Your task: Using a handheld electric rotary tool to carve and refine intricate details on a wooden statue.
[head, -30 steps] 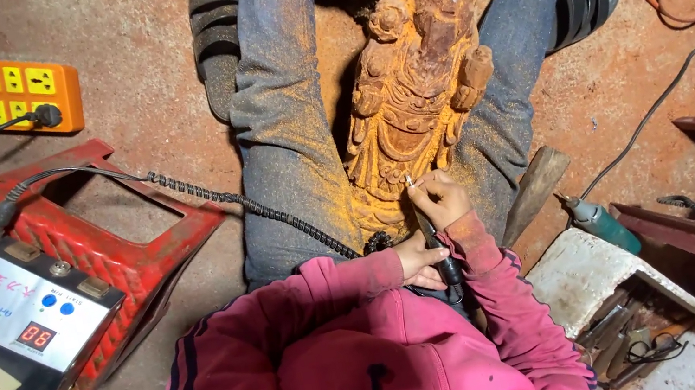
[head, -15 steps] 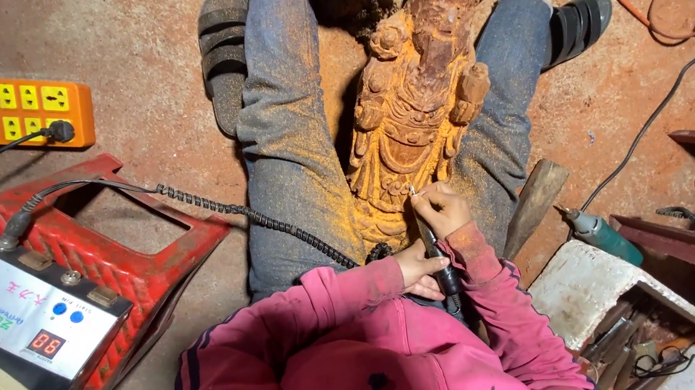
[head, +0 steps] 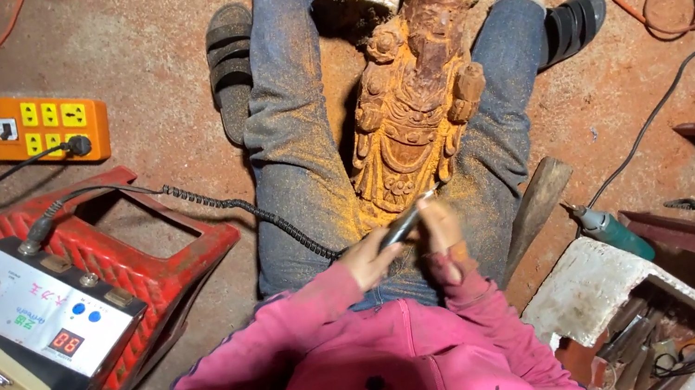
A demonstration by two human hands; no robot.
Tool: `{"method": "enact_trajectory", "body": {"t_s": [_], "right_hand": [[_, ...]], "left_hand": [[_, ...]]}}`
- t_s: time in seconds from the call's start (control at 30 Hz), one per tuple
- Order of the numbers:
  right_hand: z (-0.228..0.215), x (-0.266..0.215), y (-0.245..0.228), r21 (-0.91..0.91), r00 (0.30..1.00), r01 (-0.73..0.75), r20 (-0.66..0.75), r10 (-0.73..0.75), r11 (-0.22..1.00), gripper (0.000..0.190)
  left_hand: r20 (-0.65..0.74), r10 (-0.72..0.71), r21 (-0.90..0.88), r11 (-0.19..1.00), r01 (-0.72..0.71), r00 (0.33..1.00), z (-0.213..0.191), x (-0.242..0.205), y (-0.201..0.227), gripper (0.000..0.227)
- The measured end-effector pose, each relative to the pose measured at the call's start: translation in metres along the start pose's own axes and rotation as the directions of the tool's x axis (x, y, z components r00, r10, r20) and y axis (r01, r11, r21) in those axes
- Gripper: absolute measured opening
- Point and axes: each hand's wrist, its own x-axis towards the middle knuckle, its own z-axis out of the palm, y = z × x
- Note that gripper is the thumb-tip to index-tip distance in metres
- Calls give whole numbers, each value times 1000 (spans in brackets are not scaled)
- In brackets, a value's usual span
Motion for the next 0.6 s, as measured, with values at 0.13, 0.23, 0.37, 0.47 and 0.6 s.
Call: {"method": "enact_trajectory", "body": {"t_s": [0.13, 0.23, 0.37, 0.47, 0.6], "right_hand": [[-11, 21, 73, -98, 957, -205, 187, 220, 974, 36], [-22, 36, 104, -209, 952, -178, 211, 222, 962, 40], [-10, 36, 86, -289, 961, -161, 171, 216, 944, 42], [-8, 35, 83, -292, 964, -174, 142, 223, 941, 41], [-8, 36, 83, -284, 957, -210, 137, 257, 936, 38]], "left_hand": [[-82, -39, 52, 998, 43, 996, -1, -16, -66, 49], [-136, -66, 19, 997, 69, 989, 3, -21, -80, 40], [-181, -83, -6, 996, 84, 980, 7, -15, -74, 36], [-192, -94, -1, 995, 96, 977, 9, -13, -74, 35], [-187, -97, 18, 995, 103, 978, 7, -14, -70, 36]]}}
